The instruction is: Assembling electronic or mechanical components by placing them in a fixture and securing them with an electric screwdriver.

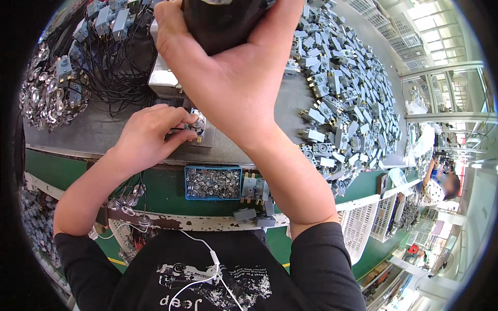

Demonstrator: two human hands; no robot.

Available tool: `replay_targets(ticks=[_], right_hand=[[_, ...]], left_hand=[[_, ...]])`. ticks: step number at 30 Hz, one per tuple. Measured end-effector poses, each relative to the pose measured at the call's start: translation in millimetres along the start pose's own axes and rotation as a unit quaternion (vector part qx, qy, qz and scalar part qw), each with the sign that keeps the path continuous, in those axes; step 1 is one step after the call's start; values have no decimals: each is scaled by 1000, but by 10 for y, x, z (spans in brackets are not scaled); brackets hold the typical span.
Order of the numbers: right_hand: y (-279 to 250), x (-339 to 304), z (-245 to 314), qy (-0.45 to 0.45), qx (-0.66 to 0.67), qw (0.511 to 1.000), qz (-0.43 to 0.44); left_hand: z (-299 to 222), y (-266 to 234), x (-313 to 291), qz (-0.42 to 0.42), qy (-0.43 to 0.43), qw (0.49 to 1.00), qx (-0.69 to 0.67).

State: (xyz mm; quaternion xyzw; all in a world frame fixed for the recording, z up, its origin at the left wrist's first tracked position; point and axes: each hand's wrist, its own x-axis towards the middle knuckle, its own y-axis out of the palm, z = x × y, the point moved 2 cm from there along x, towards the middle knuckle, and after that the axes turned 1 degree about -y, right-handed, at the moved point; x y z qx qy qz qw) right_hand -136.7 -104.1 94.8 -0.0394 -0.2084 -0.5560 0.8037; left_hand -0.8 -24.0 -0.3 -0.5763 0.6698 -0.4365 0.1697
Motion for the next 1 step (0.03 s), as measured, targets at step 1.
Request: replay_targets(ticks=[1], right_hand=[[-18,1,3,9,0,1000,2]], left_hand=[[2,1,-4,0,-1,1000,0]])
